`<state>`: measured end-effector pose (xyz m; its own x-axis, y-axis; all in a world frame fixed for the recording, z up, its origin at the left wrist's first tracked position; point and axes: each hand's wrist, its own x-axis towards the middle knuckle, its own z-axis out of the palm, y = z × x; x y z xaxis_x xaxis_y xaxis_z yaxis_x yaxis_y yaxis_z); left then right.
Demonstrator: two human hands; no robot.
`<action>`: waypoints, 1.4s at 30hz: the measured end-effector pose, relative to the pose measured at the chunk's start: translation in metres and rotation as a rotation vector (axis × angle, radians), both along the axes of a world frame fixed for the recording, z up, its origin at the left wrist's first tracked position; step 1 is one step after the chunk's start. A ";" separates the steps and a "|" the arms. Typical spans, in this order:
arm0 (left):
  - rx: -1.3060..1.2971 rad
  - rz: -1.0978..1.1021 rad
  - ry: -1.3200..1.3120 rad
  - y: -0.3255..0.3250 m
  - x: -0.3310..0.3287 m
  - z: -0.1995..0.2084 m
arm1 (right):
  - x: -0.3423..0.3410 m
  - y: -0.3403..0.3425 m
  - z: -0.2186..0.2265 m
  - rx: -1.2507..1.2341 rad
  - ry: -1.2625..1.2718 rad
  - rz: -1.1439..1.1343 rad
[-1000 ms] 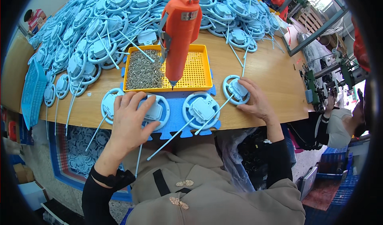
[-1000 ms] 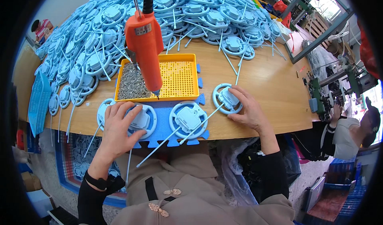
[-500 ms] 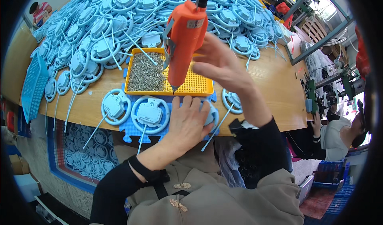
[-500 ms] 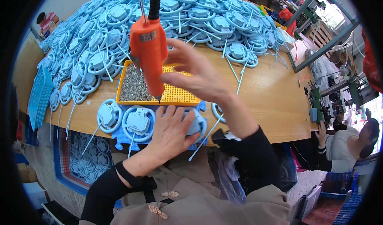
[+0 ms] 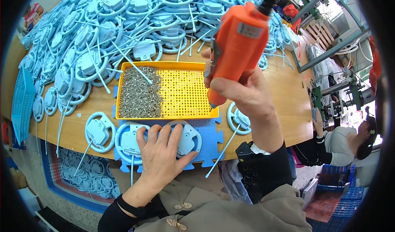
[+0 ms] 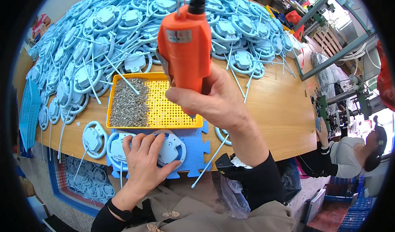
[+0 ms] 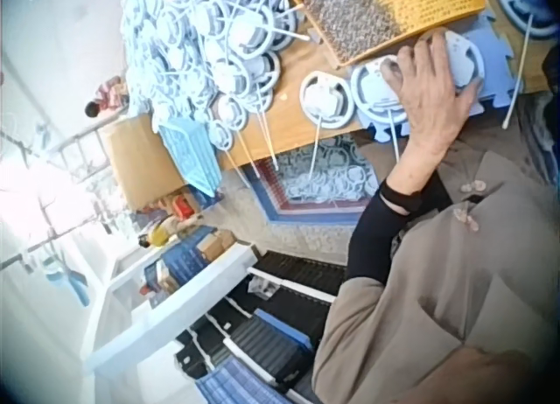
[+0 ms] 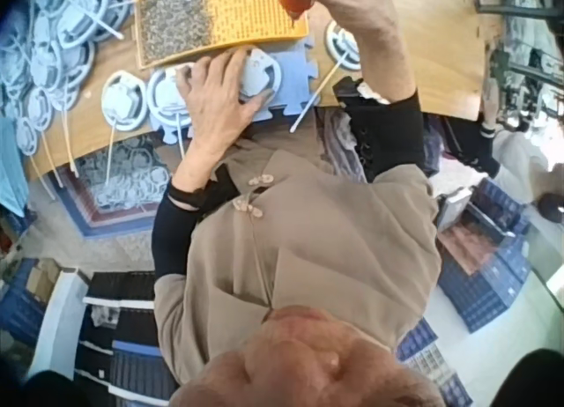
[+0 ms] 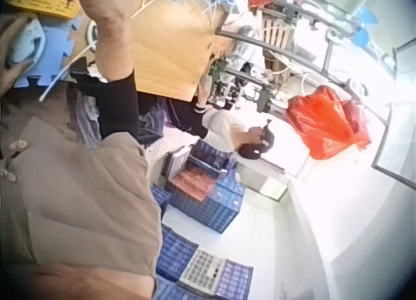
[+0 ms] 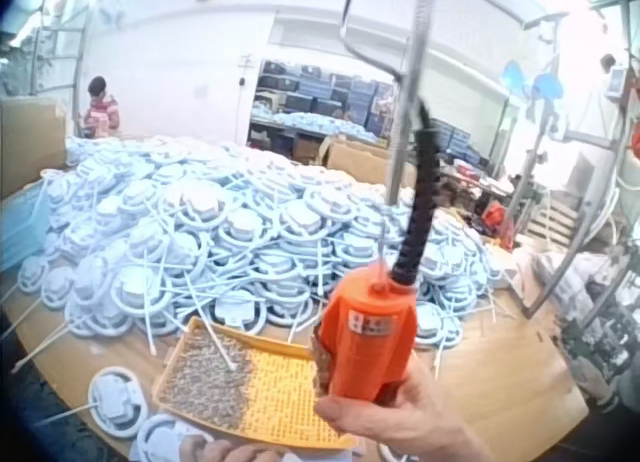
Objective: Assembling blue plastic components using an electric screwdriver and screws in a factory setting.
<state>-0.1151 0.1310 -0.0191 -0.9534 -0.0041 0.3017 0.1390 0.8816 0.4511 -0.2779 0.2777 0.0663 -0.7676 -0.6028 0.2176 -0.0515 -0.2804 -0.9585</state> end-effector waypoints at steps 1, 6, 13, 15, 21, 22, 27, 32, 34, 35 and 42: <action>-0.017 0.006 0.025 0.001 -0.003 -0.003 | 0.000 0.001 -0.001 0.083 0.048 -0.039; -0.010 -0.004 0.013 0.003 -0.006 -0.003 | 0.005 0.001 -0.008 0.109 -0.065 -0.085; -0.021 -0.003 -0.003 0.007 -0.008 -0.005 | 0.016 0.004 -0.051 -0.093 0.076 -0.181; -0.018 0.000 -0.007 0.007 -0.006 -0.006 | 0.016 0.006 -0.052 -0.094 0.109 -0.162; -0.020 -0.008 -0.015 0.007 -0.007 -0.007 | 0.012 0.011 -0.057 -0.090 0.112 -0.227; -0.019 -0.006 -0.010 0.007 -0.008 -0.008 | 0.013 0.011 -0.060 -0.090 0.109 -0.229; -0.022 -0.009 -0.009 0.007 -0.007 -0.005 | 0.010 0.010 -0.064 -0.098 0.149 -0.255; -0.014 -0.019 0.006 0.008 -0.008 -0.007 | 0.010 0.013 -0.066 -0.084 0.132 -0.216; -0.006 -0.012 0.011 0.009 -0.008 -0.008 | 0.012 0.012 -0.064 -0.090 0.142 -0.216; -0.004 -0.010 0.012 0.009 -0.008 -0.007 | 0.014 0.012 -0.063 -0.080 0.149 -0.241; 0.001 -0.006 0.002 0.007 -0.008 -0.004 | 0.036 0.010 -0.018 -0.170 0.159 -0.083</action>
